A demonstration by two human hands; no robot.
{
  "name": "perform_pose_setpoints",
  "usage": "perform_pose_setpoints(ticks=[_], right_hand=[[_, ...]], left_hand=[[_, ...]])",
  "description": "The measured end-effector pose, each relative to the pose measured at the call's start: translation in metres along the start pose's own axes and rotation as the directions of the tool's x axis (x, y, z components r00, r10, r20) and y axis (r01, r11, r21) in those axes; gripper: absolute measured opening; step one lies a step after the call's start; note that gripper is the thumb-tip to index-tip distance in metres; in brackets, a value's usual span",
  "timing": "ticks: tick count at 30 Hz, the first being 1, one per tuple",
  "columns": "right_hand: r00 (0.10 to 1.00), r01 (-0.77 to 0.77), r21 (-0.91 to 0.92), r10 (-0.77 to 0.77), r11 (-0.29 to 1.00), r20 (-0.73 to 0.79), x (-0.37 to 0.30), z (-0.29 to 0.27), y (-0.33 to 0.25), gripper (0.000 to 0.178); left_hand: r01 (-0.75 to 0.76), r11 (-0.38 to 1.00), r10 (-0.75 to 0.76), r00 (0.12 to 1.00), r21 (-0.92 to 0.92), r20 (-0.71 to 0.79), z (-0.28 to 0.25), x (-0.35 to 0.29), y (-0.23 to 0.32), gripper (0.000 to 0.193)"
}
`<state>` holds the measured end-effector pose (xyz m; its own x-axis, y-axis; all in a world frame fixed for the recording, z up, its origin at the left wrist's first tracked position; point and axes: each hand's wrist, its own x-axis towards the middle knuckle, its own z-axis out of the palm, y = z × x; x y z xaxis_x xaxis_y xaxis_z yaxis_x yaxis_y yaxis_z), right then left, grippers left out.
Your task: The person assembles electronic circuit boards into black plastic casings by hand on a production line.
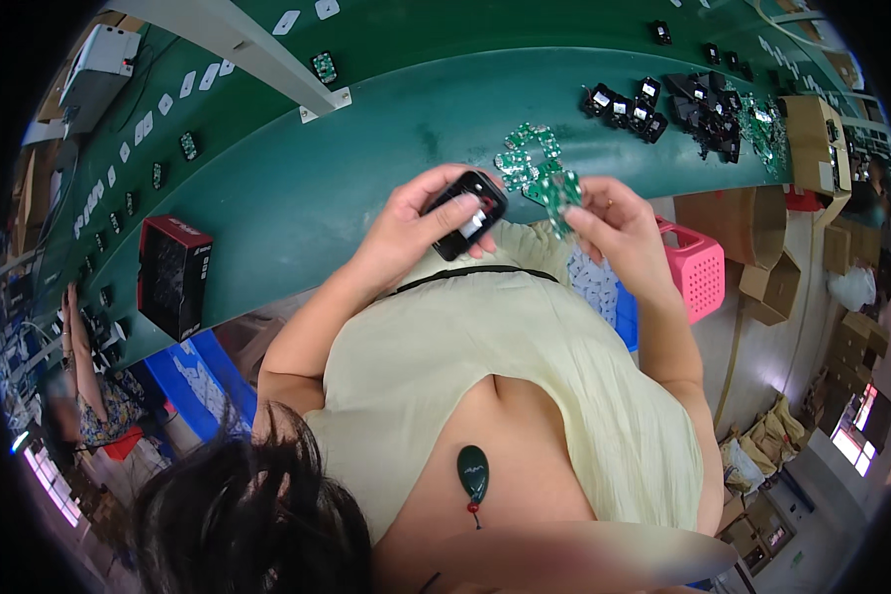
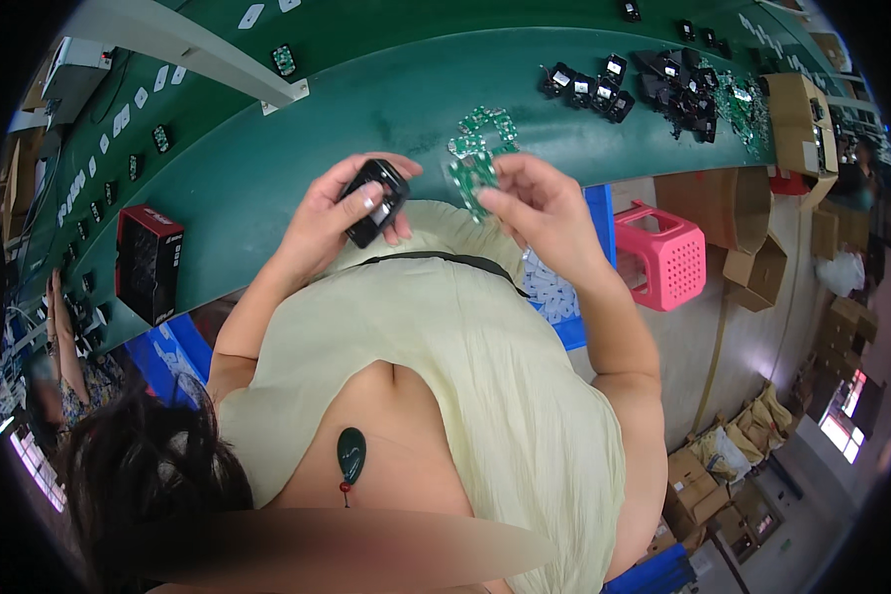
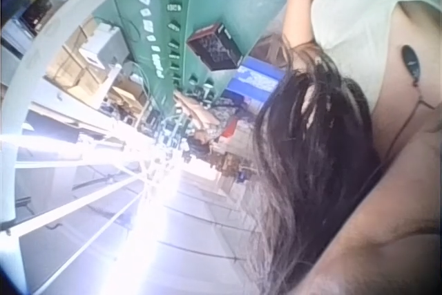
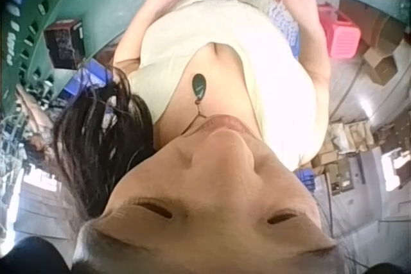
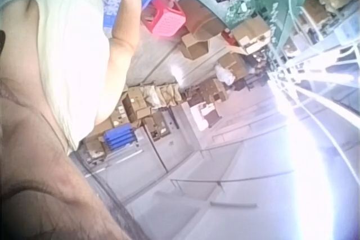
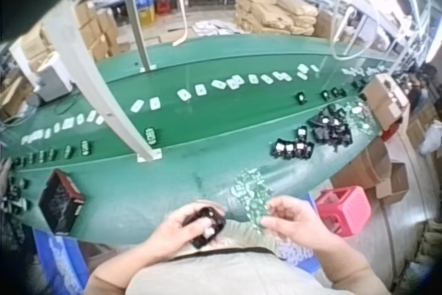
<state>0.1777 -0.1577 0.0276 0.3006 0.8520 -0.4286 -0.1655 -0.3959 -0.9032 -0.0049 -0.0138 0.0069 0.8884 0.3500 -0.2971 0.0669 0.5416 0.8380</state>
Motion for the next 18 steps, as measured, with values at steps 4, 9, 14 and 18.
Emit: perform_pose_setpoints(ticks=[4,9,14,18], right_hand=[[0.985,0.169,-0.044,-0.171,0.985,-0.025,0.022,0.021,0.000,0.023],[0.921,0.383,-0.208,-0.390,0.900,0.009,0.038,0.028,0.001,0.021],[0.955,0.282,0.079,-0.272,0.956,-0.115,0.042,0.028,0.006,0.016],[0.794,0.499,-0.592,-0.608,0.633,0.020,0.051,0.019,-0.001,0.022]], left_hand=[[-0.024,1.000,0.024,1.000,0.014,-0.002,0.006,-0.001,0.002,0.027],[-0.032,0.999,0.033,0.993,0.003,-0.115,-0.002,0.007,0.002,0.025],[-0.069,0.991,0.028,0.944,-0.113,-0.329,-0.004,0.013,-0.001,0.021],[-0.068,0.995,0.047,0.968,-0.078,-0.248,-0.008,0.012,0.001,0.020]])
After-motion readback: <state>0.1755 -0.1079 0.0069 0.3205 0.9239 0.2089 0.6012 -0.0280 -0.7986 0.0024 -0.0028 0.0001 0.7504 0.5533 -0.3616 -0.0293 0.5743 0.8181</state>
